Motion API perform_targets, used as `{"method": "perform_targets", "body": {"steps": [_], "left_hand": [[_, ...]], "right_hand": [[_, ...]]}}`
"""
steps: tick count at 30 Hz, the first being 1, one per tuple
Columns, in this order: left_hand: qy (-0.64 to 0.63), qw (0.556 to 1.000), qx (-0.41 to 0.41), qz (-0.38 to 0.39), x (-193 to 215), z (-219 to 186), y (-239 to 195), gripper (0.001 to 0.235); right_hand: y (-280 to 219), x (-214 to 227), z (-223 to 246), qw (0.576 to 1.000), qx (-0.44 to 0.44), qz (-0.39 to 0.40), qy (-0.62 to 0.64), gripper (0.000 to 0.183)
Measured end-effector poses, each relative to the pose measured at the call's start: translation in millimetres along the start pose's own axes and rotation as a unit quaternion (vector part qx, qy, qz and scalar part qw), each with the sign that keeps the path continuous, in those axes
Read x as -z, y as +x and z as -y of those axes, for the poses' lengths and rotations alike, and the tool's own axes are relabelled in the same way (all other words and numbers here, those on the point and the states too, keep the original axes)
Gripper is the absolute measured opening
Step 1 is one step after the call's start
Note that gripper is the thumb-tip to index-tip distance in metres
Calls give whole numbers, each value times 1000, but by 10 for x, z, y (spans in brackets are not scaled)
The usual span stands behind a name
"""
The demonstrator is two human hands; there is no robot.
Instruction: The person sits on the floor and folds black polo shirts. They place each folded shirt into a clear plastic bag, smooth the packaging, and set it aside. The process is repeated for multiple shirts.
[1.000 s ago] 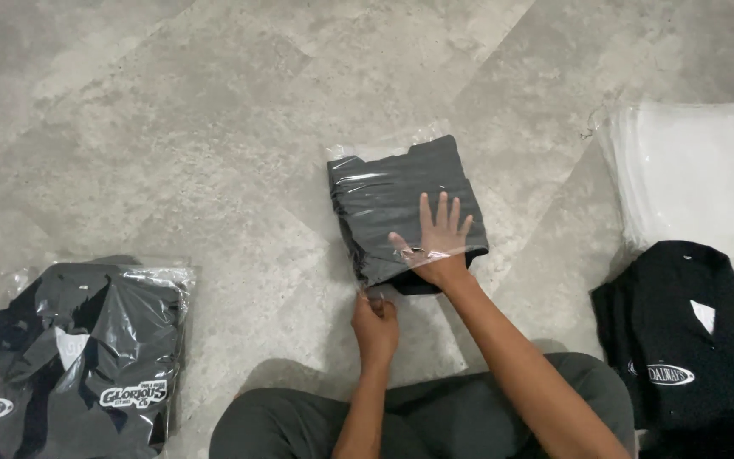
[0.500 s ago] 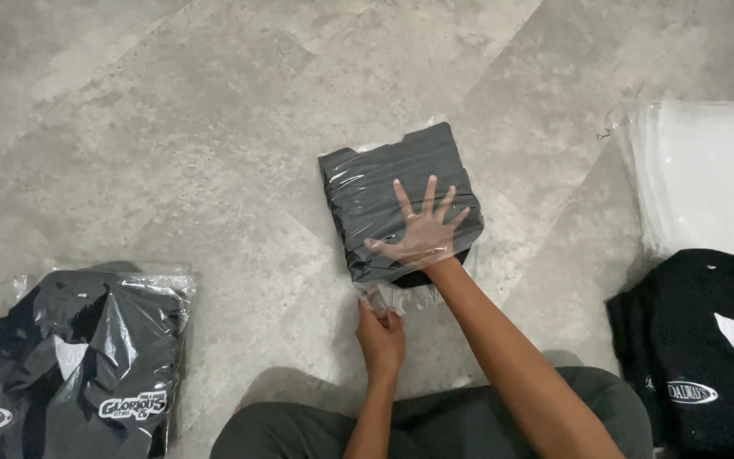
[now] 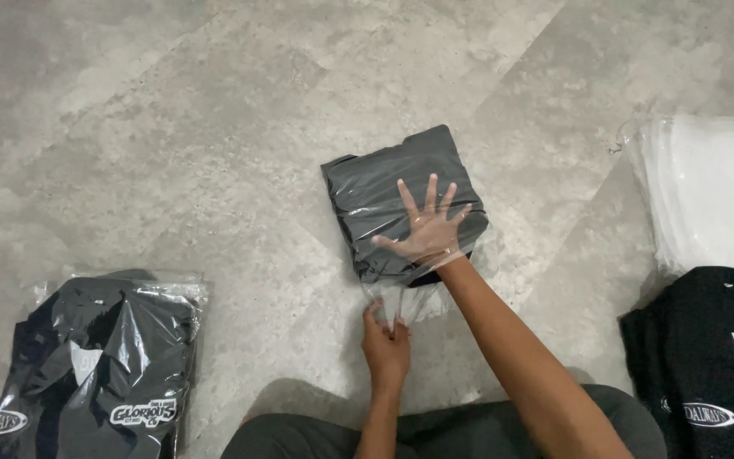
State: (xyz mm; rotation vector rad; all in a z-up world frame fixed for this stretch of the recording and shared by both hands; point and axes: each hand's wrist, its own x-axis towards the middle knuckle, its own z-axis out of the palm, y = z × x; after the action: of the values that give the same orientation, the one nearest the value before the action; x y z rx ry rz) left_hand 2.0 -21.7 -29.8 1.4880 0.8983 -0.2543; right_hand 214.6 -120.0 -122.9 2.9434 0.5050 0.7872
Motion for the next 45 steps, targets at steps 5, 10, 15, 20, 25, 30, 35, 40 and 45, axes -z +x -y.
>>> {"method": "perform_targets", "body": {"steps": [5, 10, 15, 20, 25, 30, 35, 40, 45], "left_hand": [[-107, 989, 104, -6, 190, -439, -126, 61], [-59, 994, -4, -90, 186, -332, -8, 62], [-8, 988, -47, -144, 147, -75, 136, 29], [-26, 990, -31, -132, 158, -97, 121, 29], [-18, 990, -33, -138, 186, -56, 164, 28], [-32, 993, -24, -111, 234, -109, 106, 29], [-45, 992, -36, -115, 251, 19, 184, 26], [-74, 987, -73, -123, 319, 131, 247, 19], [-28, 994, -22, -105, 373, 227, 272, 20]], "right_hand": [[145, 581, -112, 966, -23, 189, 176, 88], [102, 859, -111, 932, -35, 288, 218, 114], [42, 826, 27, 941, -13, 304, 146, 123], [-18, 571, 95, 976, -8, 192, 102, 124], [-63, 406, 95, 985, -11, 145, 88, 120], [-203, 466, -93, 984, 20, 156, 87, 106], [-530, 802, -361, 981, -35, 148, 120, 87], [-794, 1023, -495, 952, -100, 226, 178, 83], [-798, 1176, -453, 888, -186, 326, 267, 86]]}}
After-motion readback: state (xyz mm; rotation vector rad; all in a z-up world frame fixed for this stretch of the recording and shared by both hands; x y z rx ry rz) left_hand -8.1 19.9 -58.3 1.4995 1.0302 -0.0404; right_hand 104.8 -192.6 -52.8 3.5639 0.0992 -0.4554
